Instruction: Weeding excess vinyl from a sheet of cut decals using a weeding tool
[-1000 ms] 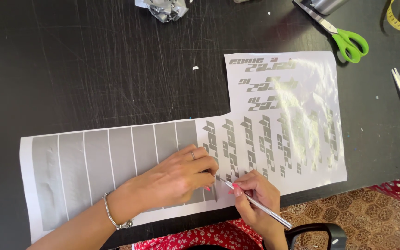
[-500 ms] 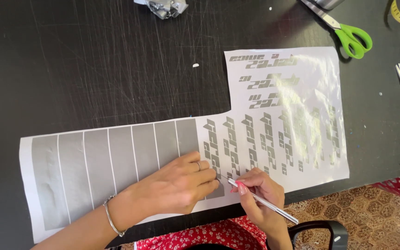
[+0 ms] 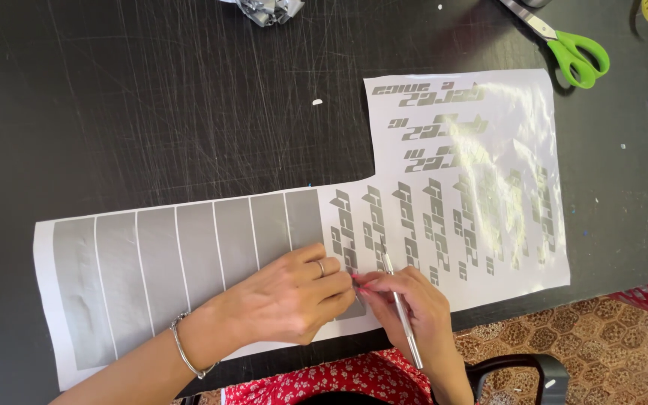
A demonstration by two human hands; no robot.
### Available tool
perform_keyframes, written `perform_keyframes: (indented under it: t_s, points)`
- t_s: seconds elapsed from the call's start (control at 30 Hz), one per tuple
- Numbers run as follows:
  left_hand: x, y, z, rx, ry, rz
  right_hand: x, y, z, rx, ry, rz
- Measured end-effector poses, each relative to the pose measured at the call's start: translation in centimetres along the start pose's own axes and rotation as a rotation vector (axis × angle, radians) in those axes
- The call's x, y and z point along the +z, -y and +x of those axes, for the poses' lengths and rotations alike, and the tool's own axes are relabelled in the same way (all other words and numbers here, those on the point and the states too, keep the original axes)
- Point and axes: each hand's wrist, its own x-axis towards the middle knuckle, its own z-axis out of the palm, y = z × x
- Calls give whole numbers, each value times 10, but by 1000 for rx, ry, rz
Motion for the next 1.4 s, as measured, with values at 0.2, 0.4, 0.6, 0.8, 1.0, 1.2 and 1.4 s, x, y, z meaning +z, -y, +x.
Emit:
perform_keyframes:
  t_s: [0.2, 0.4, 0.6, 0.8, 1.0, 1.2, 1.4]
  points:
    - [-20, -3, 13, 44, -158, 147, -1, -8, -4, 39, 55, -16]
    - [-59, -39, 25, -187, 125, 29, -6, -1, -3, 304, 32, 61]
    - [-8, -83, 6, -673, 196, 341, -3, 6, 3, 168, 36, -86]
    - [45, -107, 9, -728, -155, 439, -4, 3, 0, 181, 38, -58]
    - [60, -120, 8, -622, -104, 1003, -9, 9, 2, 140, 31, 16]
    - [78, -116, 2, -702, -277, 943, -11, 12, 1, 179, 33, 6]
    - [59, -108, 9, -544, -290, 620, -10, 16, 4, 274, 32, 160]
